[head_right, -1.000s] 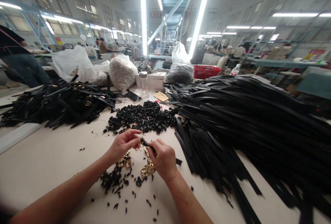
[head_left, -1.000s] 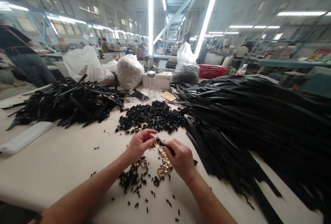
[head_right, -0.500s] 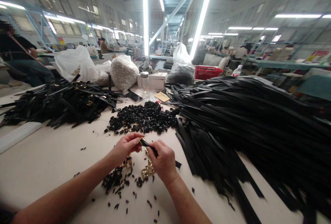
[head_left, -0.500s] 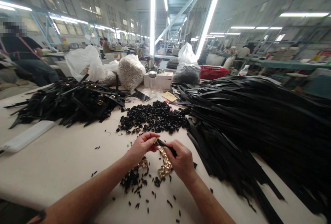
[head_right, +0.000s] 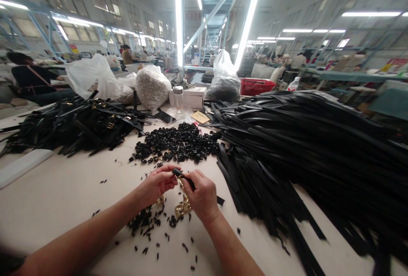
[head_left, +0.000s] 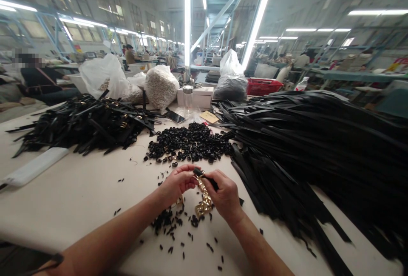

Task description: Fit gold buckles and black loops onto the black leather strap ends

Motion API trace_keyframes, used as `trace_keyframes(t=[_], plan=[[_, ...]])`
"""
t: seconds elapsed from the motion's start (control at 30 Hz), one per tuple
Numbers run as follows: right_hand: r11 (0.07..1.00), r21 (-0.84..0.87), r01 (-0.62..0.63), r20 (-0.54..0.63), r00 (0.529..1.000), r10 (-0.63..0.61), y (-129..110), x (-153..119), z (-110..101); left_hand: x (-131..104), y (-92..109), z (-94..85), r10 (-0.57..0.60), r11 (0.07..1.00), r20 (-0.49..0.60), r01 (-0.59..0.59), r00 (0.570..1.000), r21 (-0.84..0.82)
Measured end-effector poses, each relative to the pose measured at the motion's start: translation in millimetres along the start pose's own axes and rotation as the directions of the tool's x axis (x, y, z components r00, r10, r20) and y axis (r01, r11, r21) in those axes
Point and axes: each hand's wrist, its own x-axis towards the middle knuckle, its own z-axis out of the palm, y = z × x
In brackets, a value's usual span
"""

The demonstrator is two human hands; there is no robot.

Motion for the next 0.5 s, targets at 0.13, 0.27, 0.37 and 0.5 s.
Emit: trace_keyframes(t=[0.13,0.27,0.37,0.5], plan=[[0.999,-0.039,0.037,-0.001,0.999,-0.037,-2.2,0.4,0.4,-1.0,-0.3,3.1,0.028,0.994,-0.011,-0.027,1.000,0.106],[0.997,-0.039,0.064,0.022,0.998,-0.063,-5.2,0.0,0.1,0.3,0.4,3.2,0.111,0.963,0.000,-0.107,0.994,0.247],[0.999,-0.019,0.030,0.077,0.997,-0.028,-7.3,1.8,-3.2,2.6,3.9,-0.2,0.123,0.970,-0.016,-0.117,0.992,0.212],[0.996,-0.073,-0.053,0.181,0.981,0.066,-9.3,3.8,-5.8,3.8,5.0,-2.9,0.014,1.000,-0.082,-0.012,0.997,0.016]])
